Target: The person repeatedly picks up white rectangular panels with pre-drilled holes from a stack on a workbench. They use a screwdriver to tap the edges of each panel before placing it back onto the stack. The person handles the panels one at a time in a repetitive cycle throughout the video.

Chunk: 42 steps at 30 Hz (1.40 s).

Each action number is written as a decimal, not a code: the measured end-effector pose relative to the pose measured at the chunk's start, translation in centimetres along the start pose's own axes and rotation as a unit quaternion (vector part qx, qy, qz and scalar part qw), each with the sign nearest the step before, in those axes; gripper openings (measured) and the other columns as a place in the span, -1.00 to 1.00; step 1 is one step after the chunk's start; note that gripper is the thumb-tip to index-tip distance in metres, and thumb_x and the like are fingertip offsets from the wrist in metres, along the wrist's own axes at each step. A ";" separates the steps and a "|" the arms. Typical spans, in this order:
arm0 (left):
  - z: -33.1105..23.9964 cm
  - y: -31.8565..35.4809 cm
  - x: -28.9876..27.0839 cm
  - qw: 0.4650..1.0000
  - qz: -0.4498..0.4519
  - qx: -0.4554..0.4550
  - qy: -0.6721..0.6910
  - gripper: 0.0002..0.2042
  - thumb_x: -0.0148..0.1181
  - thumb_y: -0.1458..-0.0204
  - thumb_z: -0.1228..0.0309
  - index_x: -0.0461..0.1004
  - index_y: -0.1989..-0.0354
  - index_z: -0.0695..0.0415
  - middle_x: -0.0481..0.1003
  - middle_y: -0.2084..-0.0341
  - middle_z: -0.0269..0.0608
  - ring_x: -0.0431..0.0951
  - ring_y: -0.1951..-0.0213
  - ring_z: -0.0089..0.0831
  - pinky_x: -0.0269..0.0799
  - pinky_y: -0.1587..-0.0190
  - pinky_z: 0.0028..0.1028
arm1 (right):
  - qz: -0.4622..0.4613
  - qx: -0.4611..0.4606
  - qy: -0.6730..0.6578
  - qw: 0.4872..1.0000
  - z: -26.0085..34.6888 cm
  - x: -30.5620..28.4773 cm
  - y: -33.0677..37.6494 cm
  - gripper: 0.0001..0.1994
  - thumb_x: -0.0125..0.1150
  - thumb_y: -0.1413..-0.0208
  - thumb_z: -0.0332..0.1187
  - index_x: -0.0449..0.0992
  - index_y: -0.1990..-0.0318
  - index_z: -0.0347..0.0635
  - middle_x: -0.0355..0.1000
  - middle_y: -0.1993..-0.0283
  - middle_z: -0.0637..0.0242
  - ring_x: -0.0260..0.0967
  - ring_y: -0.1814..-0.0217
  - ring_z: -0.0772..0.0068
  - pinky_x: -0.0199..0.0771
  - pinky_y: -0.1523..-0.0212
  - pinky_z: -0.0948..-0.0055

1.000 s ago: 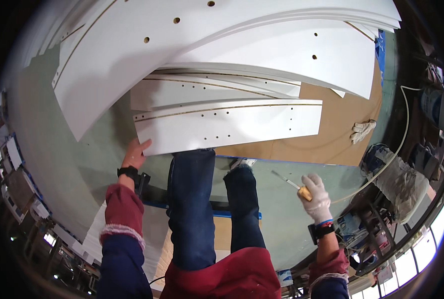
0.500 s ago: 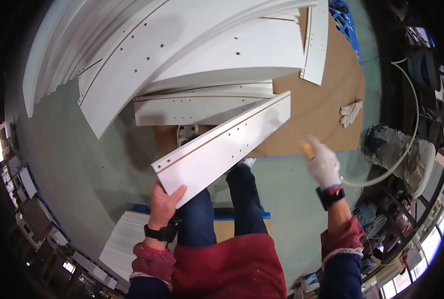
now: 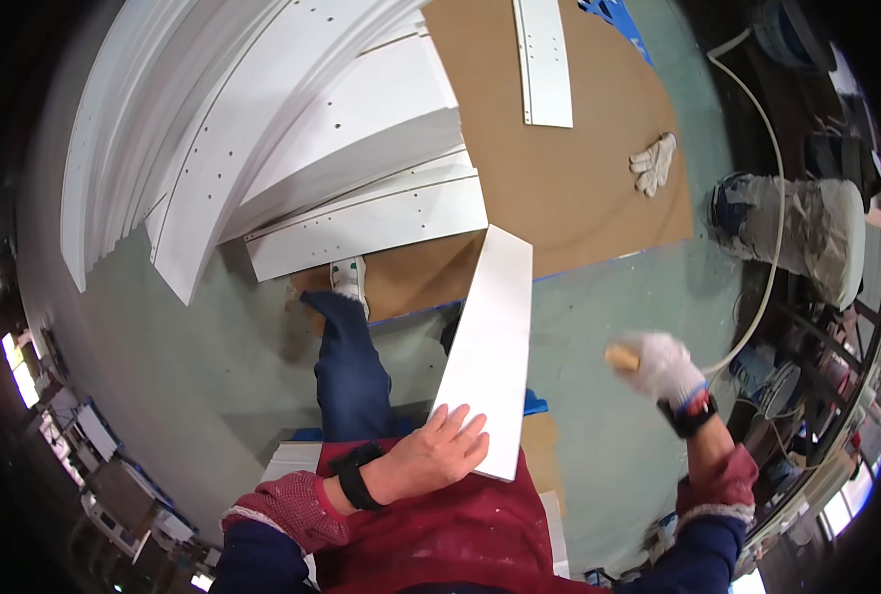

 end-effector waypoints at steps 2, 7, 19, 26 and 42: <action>-0.5 0.6 1.6 0.999 0.050 0.003 -0.011 -0.70 0.02 0.02 0.43 0.43 0.10 0.27 0.42 0.03 0.03 0.43 -0.02 -0.07 0.42 0.01 -0.14 | 0.013 0.014 0.089 0.996 0.1 0.6 -0.5 -0.77 0.19 0.09 -0.19 0.51 0.24 0.05 0.48 0.38 0.18 0.45 0.28 0.02 0.47 0.27 0.16; 0.6 3.2 3.7 0.991 0.130 -0.026 -0.034 -0.63 -0.01 -0.01 0.40 0.37 0.00 0.28 0.33 -0.06 0.10 0.31 -0.13 0.00 0.26 -0.13 -0.03 | 0.071 -0.023 0.020 0.997 2.6 2.1 -1.9 -0.77 0.17 0.03 -0.16 0.50 0.21 0.07 0.48 0.37 0.16 0.45 0.26 0.01 0.46 0.26 0.11; 7.6 3.9 -3.0 0.906 -0.199 -0.240 0.285 -0.50 0.21 0.05 0.50 0.30 -0.13 0.29 0.41 0.00 0.04 0.47 0.00 -0.18 0.37 -0.04 -0.43 | -0.162 0.111 0.029 0.980 -11.6 5.8 -0.9 -0.72 0.27 0.08 -0.19 0.48 0.18 0.04 0.38 0.23 0.09 0.39 0.21 -0.06 0.45 0.22 0.13; 10.7 13.4 -4.7 0.542 -0.412 -0.403 0.611 -0.74 0.10 -0.11 0.47 0.45 0.05 0.30 0.53 0.21 -0.24 0.49 0.17 -0.52 0.37 0.06 -0.52 | -0.063 0.116 0.029 0.991 -12.5 9.5 3.0 -0.84 0.26 0.14 -0.22 0.49 0.42 -0.04 0.44 0.41 0.14 0.40 0.26 0.03 0.44 0.26 0.17; 20.1 26.2 -4.5 0.305 -0.709 -0.208 0.601 -0.61 0.01 -0.19 0.22 0.31 -0.10 0.19 0.43 0.00 -0.16 0.42 -0.05 -0.24 0.32 -0.11 -0.21 | -0.054 -0.076 0.083 0.992 4.7 10.3 -7.4 -0.76 0.30 0.12 -0.17 0.39 0.36 0.00 0.43 0.48 0.17 0.42 0.39 0.01 0.40 0.39 0.10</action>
Point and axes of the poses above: each hand's wrist, its own y-axis away from the middle knuckle, its own x-axis out of the palm, z = x × y, the point moved 7 cm from there along -y, towards the middle knuckle
